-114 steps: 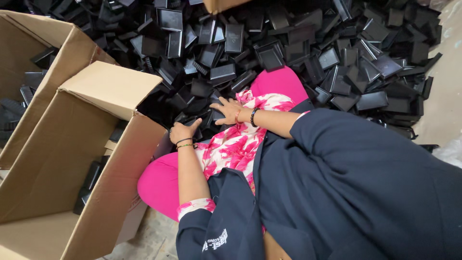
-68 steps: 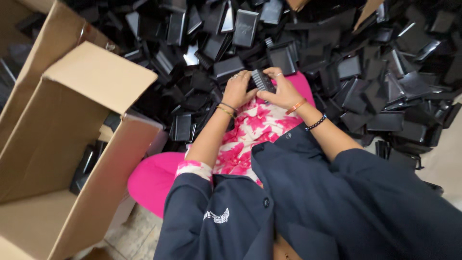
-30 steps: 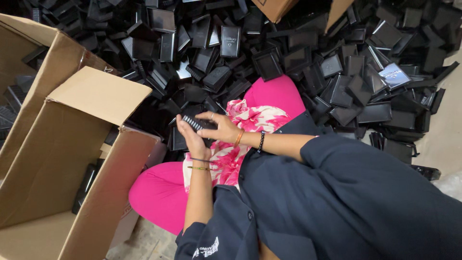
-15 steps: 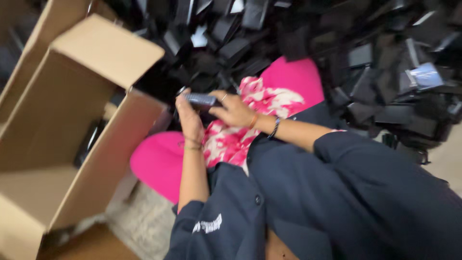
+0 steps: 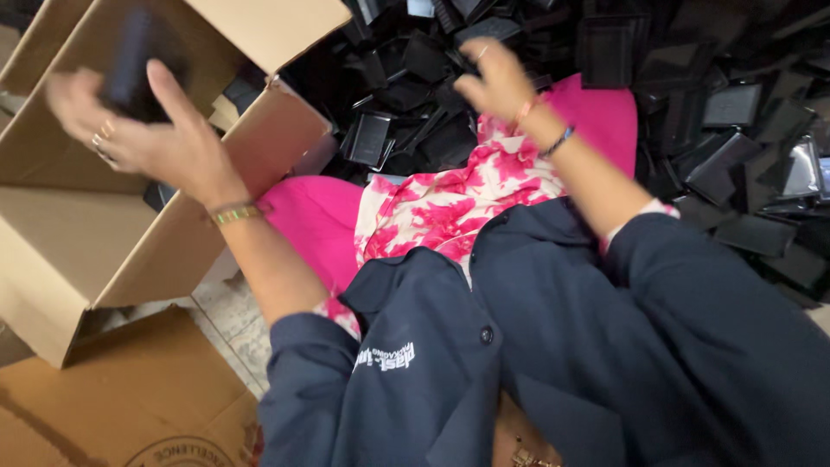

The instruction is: The person sits cross-legged on the floor and repeatedly picks up small black plastic parts from a large pile, briefly inspects them, and places them into a cardboard box. The task continues with the same repetitive pick-and-place motion.

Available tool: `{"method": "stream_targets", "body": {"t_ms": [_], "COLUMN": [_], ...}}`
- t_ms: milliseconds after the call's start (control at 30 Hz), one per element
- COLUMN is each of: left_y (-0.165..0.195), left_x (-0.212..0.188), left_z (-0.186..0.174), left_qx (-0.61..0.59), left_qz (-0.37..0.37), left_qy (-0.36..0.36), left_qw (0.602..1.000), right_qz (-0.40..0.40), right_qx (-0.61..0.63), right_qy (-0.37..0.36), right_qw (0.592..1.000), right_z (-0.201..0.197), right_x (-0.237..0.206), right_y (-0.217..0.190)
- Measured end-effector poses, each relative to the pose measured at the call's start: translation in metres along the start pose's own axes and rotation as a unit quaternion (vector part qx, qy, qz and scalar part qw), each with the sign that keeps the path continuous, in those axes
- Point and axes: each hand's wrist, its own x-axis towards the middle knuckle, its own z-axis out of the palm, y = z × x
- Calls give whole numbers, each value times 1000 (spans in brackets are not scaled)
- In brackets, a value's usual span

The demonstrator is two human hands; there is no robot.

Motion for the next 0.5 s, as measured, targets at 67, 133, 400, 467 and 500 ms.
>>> {"method": "stream_targets", "body": {"t_ms": [67, 133, 400, 467, 500], "left_y": [9, 30, 84, 76, 73], "left_x": [8, -22, -215, -232, -236], "left_z": [7, 31, 155, 169, 175], "left_qx": [16, -40, -315, -315, -335], "left_qz": [65, 68, -211, -266, -266], "left_qy": [13, -12, -396, -410, -397], "left_qw": [998, 997, 836, 813, 812], "right_qz": [-36, -20, -43, -28, 2], "right_qx": [-100, -145, -278, -249, -229], "right_qy": [-14, -104, -174, -128, -108], "right_qw": [994, 984, 944, 960, 968], "right_z": [-19, -30, -33, -42, -45], "right_x": [25, 43, 64, 61, 56], "right_y": [32, 54, 68, 54, 43]}}
